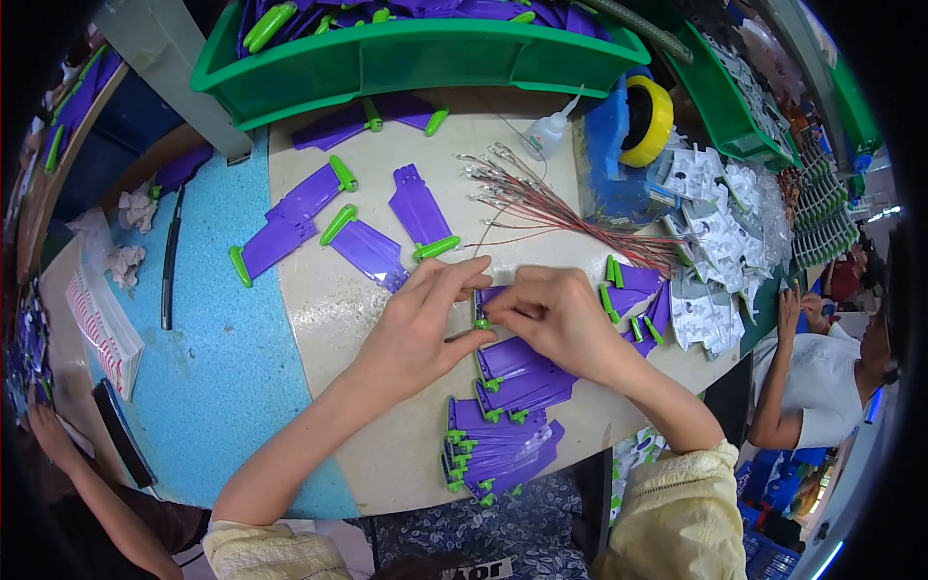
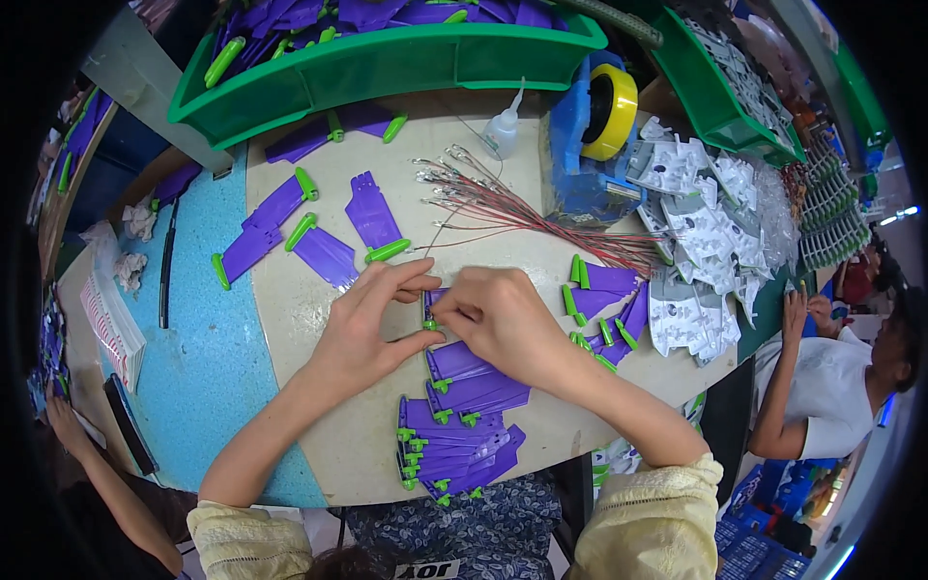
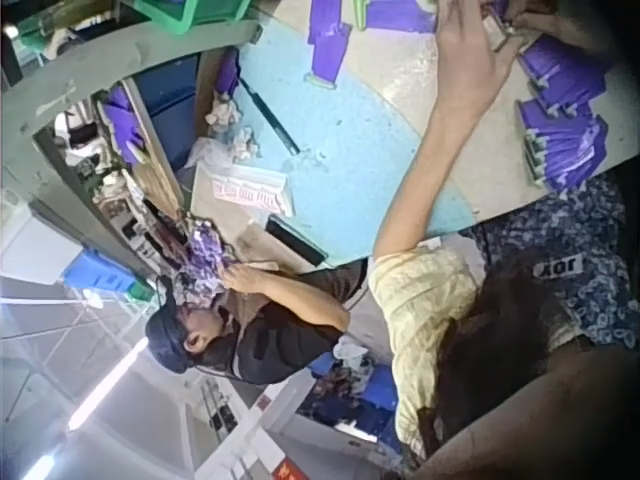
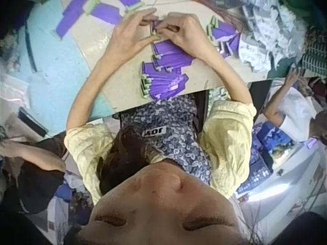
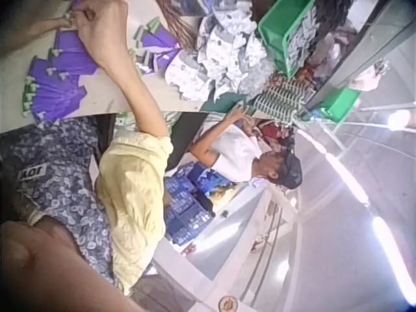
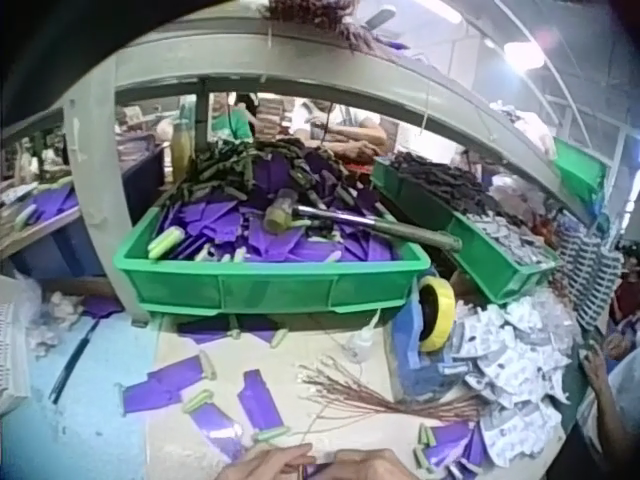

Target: The person assembles plastic toy wings by attaching tips and tapping them with a mallet, inserting wired lights into each piece, and applying glue along the wires from a squeeze bottle.

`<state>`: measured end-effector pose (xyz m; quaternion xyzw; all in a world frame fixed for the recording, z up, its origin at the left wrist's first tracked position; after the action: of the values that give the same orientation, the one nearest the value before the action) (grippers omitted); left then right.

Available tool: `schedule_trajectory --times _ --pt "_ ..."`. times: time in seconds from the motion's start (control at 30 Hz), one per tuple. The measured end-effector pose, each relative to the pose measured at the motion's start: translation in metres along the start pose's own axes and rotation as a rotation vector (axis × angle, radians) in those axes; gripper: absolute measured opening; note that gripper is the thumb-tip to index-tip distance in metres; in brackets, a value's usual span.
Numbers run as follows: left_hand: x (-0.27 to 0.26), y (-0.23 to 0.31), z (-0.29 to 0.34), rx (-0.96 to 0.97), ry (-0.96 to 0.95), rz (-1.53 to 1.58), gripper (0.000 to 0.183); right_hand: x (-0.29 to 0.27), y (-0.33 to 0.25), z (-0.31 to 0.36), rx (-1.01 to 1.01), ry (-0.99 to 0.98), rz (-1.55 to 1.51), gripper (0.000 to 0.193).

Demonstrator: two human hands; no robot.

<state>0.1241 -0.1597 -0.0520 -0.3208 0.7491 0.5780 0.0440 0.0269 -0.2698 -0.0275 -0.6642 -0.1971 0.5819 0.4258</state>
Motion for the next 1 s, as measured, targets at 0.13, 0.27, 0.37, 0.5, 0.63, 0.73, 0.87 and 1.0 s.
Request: schedule_trajectory --times 0.13,0.27,0.37,0.5,0.63,0.73,0.87,1.0 --pt "0.0 -0.001 -0.001 -0.069 0.0 0.046 0.072 0.001 0.0 0.01 0.034 -0.039 -0.08 0.012" --pt "0.002 -0.001 -0.003 -0.037 -0.023 0.008 0.067 -0.004 -0.005 0.001 -0.08 -0.063 0.06 0.016" --pt "0.0 -0.004 -0.003 -0.055 -0.015 -0.021 0.063 -0.006 0.002 -0.001 0.097 -0.044 -0.02 0.017" --pt "0.0 -0.001 -0.005 -0.087 0.007 0.015 0.06 0.001 0.002 0.006 0.048 -0.03 -0.086 0.016" --pt "0.002 -0.001 -0.004 -0.067 0.024 0.05 0.051 0.001 -0.008 0.005 -0.137 0.007 0.065 0.016" --pt "0.003 -0.003 -0.004 -0.046 0.007 -0.031 0.045 -0.007 0.012 -0.001 0.086 -0.059 -0.185 0.014" --pt "-0.002 0.006 -0.007 -0.017 0.04 -0.142 0.035 -0.021 0.021 0.002 0.187 0.236 0.055 0.007" --pt "-0.002 0.012 -0.009 0.2 0.04 -0.328 0.031 -0.021 0.027 0.003 0.303 0.276 0.071 0.008"
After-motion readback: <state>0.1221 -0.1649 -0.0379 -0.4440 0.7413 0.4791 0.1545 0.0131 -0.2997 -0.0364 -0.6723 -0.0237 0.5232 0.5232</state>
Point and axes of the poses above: each hand's wrist, its own z-axis away from the middle knuckle, its own x-axis out of the palm, y = z × x, the point moved 6 cm from there along -z, towards the middle knuckle, and after that the axes turned 1 degree about -x, right-handed, at the moved point
